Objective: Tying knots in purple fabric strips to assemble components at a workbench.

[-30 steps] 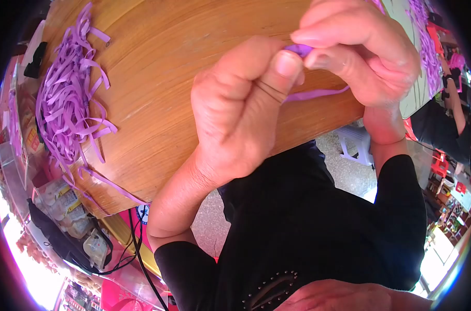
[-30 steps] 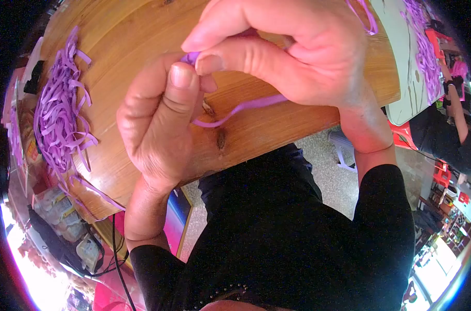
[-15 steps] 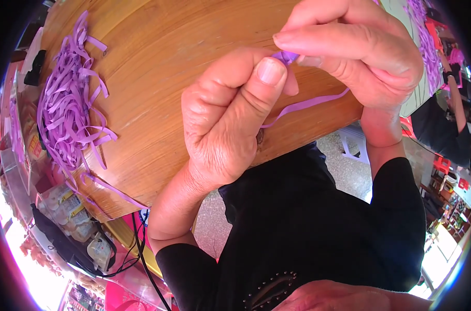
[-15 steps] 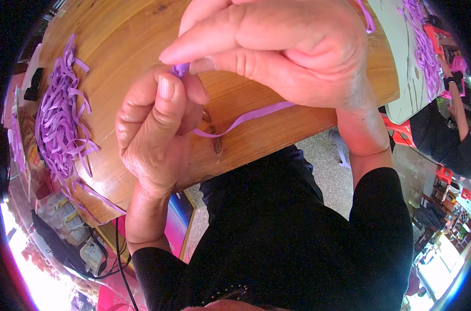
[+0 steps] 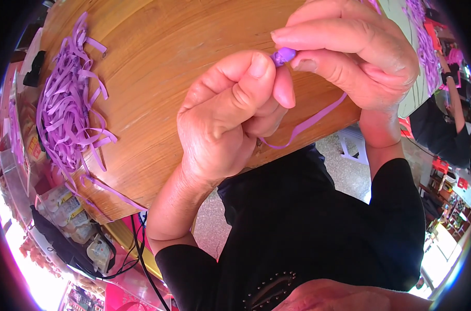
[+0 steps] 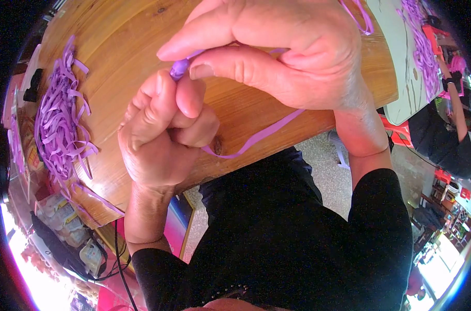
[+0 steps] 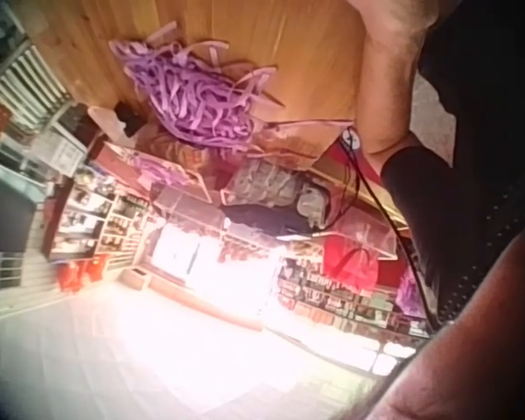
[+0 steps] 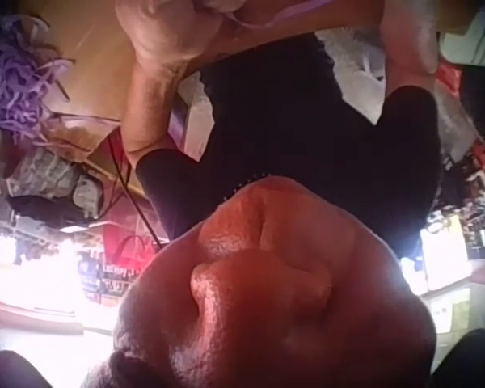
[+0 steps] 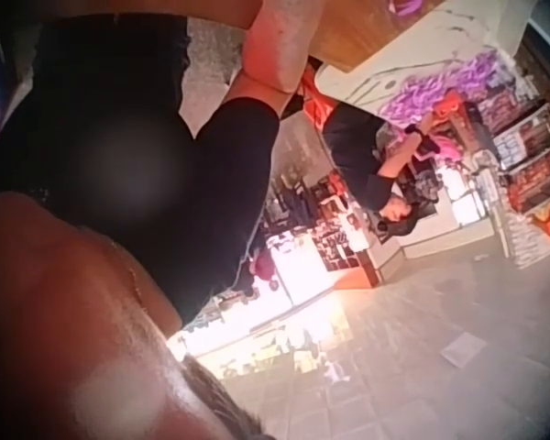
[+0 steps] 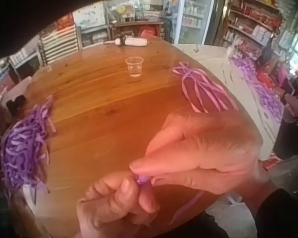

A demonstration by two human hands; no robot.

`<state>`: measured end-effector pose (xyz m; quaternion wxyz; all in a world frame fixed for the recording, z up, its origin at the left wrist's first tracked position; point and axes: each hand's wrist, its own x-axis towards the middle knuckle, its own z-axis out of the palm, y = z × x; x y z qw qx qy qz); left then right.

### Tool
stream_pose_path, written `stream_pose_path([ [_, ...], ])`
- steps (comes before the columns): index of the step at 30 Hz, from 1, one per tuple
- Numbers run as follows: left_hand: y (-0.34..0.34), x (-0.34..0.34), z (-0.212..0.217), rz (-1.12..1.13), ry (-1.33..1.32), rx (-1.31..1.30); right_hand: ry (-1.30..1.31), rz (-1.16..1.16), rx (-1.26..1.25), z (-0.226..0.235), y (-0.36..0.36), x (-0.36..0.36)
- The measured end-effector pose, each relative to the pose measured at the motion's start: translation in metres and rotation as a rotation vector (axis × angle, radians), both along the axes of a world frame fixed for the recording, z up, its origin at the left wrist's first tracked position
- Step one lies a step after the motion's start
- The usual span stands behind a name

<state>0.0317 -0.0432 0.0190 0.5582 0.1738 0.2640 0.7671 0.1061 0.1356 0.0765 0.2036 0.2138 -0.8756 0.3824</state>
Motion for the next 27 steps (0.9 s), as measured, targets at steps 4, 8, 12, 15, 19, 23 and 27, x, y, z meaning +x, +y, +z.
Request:
stream_pose_path([
  [4,0.0,0.0,0.0,-0.024,-0.019,0.005,0.023,-0.051,0.02,-0.002,-0.003,0.001],
  [8,0.0,-0.001,0.003,-0.007,0.001,-0.036,0.056,-0.064,0.095,-0.001,-0.004,0.0],
  [12,-0.001,0.002,0.003,0.146,0.306,-0.169,0.058,-0.083,0.117,-0.001,-0.004,0.001],
  [15,0.003,0.01,0.006,0.359,0.517,-0.265,-0.008,-0.115,0.043,-0.003,-0.007,0.003],
  [19,0.002,0.01,0.0,0.493,0.741,-0.224,-0.093,-0.157,-0.053,-0.005,-0.012,0.008],
  [23,0.009,0.013,-0.011,0.695,1.054,-0.139,-0.176,-0.187,-0.153,-0.008,-0.019,0.011],
  [27,0.007,0.012,-0.015,0.807,1.113,-0.127,-0.22,-0.219,-0.186,-0.009,-0.027,0.01],
])
